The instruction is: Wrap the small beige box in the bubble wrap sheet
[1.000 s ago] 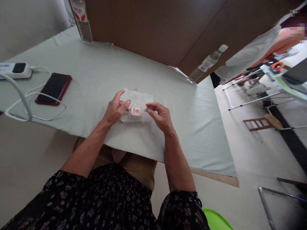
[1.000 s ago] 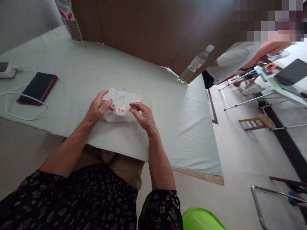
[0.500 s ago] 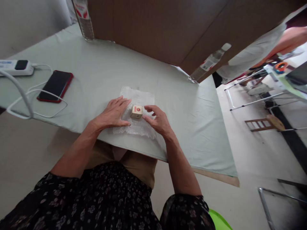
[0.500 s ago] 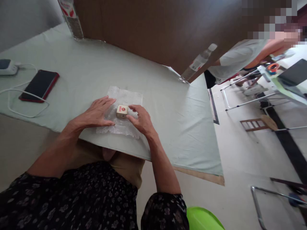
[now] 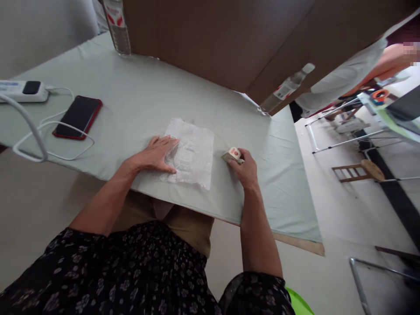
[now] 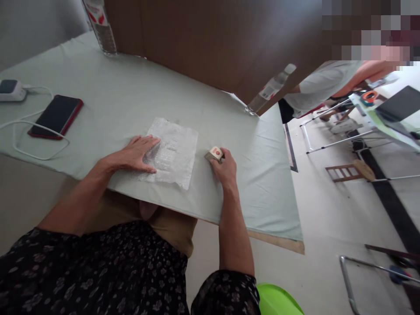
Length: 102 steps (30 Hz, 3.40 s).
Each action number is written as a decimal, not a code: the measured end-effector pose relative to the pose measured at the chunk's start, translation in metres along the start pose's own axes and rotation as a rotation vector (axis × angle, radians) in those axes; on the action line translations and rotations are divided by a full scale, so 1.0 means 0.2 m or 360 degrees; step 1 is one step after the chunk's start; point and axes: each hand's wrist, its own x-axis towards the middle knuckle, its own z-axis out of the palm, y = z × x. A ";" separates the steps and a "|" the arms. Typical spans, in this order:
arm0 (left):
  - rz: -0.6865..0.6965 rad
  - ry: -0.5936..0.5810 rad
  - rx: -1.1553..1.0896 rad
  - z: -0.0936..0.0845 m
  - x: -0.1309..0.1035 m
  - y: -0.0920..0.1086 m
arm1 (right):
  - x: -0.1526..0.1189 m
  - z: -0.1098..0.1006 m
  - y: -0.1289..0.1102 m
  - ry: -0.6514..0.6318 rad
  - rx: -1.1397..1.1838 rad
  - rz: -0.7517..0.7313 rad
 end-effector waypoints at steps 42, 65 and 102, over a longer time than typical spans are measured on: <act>0.0063 0.0333 -0.0043 0.05 0.02 -0.07 | -0.07 0.17 -0.34 -0.0165 0.0113 -0.0480; 0.0074 0.0324 -0.0054 0.06 0.02 -0.07 | -0.06 0.43 -0.50 -0.0589 0.0005 -0.0615; -0.0299 0.0671 -0.0930 -0.06 0.15 0.19 | 0.00 0.23 -0.57 -0.0402 0.0165 -0.0488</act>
